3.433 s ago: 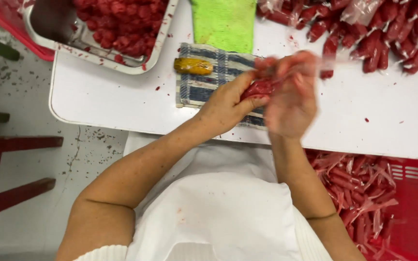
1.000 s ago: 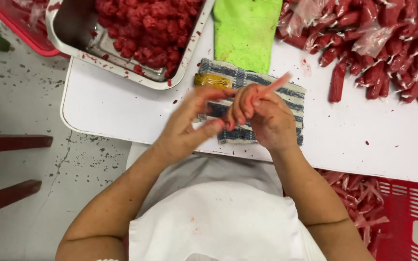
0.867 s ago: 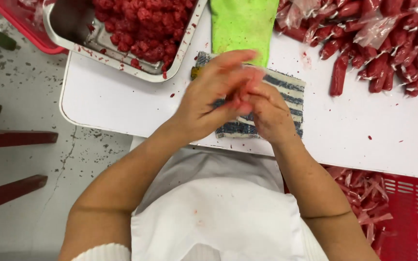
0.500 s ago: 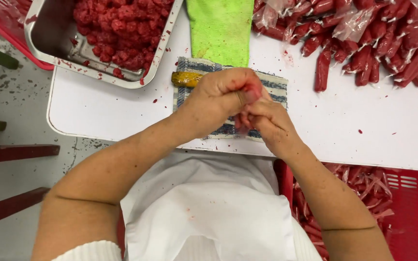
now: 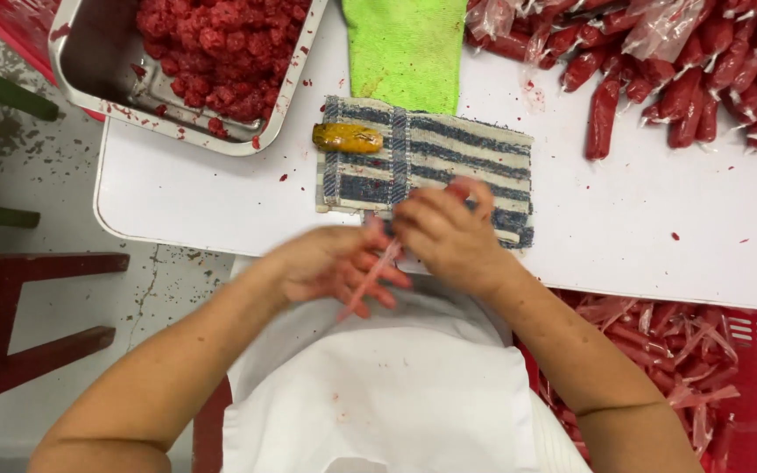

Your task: Manually twisting and tying off individual sausages from a continuous casing filled with meat.

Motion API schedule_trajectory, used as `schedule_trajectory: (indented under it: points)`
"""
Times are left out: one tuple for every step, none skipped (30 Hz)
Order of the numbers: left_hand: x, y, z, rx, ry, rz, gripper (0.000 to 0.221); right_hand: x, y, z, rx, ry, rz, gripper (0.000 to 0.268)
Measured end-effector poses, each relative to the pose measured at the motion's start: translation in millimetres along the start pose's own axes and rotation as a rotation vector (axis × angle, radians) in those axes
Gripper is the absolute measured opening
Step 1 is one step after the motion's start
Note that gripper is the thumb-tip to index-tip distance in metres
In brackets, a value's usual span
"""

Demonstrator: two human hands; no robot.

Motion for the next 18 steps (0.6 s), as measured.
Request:
schedule_trajectory:
  points:
    - [-4.1, -17.3, 9.2, 0.040, -0.081, -0.093, 0.033, -11.8, -7.2, -8.8, 0.039, 0.008, 0.046, 0.018]
    - [-9.0, -34.7, 18.3, 0.078, -0.162, -0.188, 0.028, -22.9, -14.1, -18.3, 0.080, 0.016, 0.092, 0.026]
    - [-5.4, -39.0, 19.3, 0.077, -0.159, -0.192, 0.028, -20.7, -7.8, -16.0, 0.082, 0.015, 0.096, 0.026]
    - [0.2, -38.4, 22.1, 0.016, -0.126, -0.092, 0.022, -20.5, 0.4, -12.8, 0.073, -0.034, 0.304, 0.032]
    - [5.5, -37.4, 24.8, -0.046, -0.094, 0.008, 0.019, -20.2, 8.4, -9.8, 0.064, -0.083, 0.512, 0.041]
    - [6.0, -25.7, 19.2, -0.043, -0.094, 0.007, 0.019, -1.1, 8.5, 0.7, 0.062, -0.084, 0.513, 0.041]
    - [1.9, -2.1, 10.9, -0.341, -0.119, 0.478, 0.010, 14.5, 9.2, 10.5, 0.017, -0.153, 0.699, 0.043]
    - [-7.0, 15.2, -1.1, -0.635, -0.140, 0.947, 0.011, 30.5, 8.1, 19.0, -0.033, -0.224, 0.886, 0.044]
    - [-17.1, 26.3, -11.6, -0.630, -0.142, 0.943, 0.011, 38.0, 6.3, 14.9, -0.039, -0.227, 0.889, 0.044]
    - [-32.8, 45.4, -28.7, -0.883, -0.102, 1.227, 0.009, 40.3, 11.7, 13.0, -0.210, -0.246, 1.164, 0.027]
    - [-49.2, 60.7, -46.7, -1.136, -0.056, 1.510, 0.009, 41.9, 15.6, 10.2, -0.389, -0.265, 1.434, 0.011]
    - [-46.9, 52.4, -31.8, -1.137, -0.056, 1.508, 0.009, 38.7, 6.6, 1.0, -0.389, -0.267, 1.434, 0.011]
    - [-42.3, 49.6, -20.0, -1.177, -0.074, 1.219, 0.008, 31.7, 8.7, -12.7, -0.705, -0.071, 1.732, 0.006]
    - [-36.0, 47.9, -6.5, -1.202, -0.094, 0.932, 0.010, 22.2, 8.4, -29.5, -1.030, 0.160, 1.998, 0.008]
    - [-36.9, 32.2, 10.9, -1.206, -0.097, 0.933, 0.010, 11.0, 9.5, -32.3, -1.027, 0.162, 1.994, 0.008]
    - [-28.6, 18.3, 34.3, -1.032, -0.122, 0.514, 0.007, 1.2, 16.3, -39.5, -1.111, 0.342, 1.964, 0.010]
    - [-21.3, -0.4, 59.3, -0.832, -0.141, 0.106, 0.007, -8.4, 22.5, -47.7, -1.190, 0.524, 1.924, 0.011]
    - [-36.1, -0.9, 60.7, -0.832, -0.141, 0.107, 0.007, -23.6, 24.9, -50.6, -1.189, 0.524, 1.924, 0.011]
Point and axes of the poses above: each hand's wrist, its own z-axis towards the middle knuckle, its own x-axis out of the back of the hand, y = z × x, the point moved 5 cm from there along z, towards the middle knuckle, and after that the axes turned 1 degree about y, right-handed, at the moved point
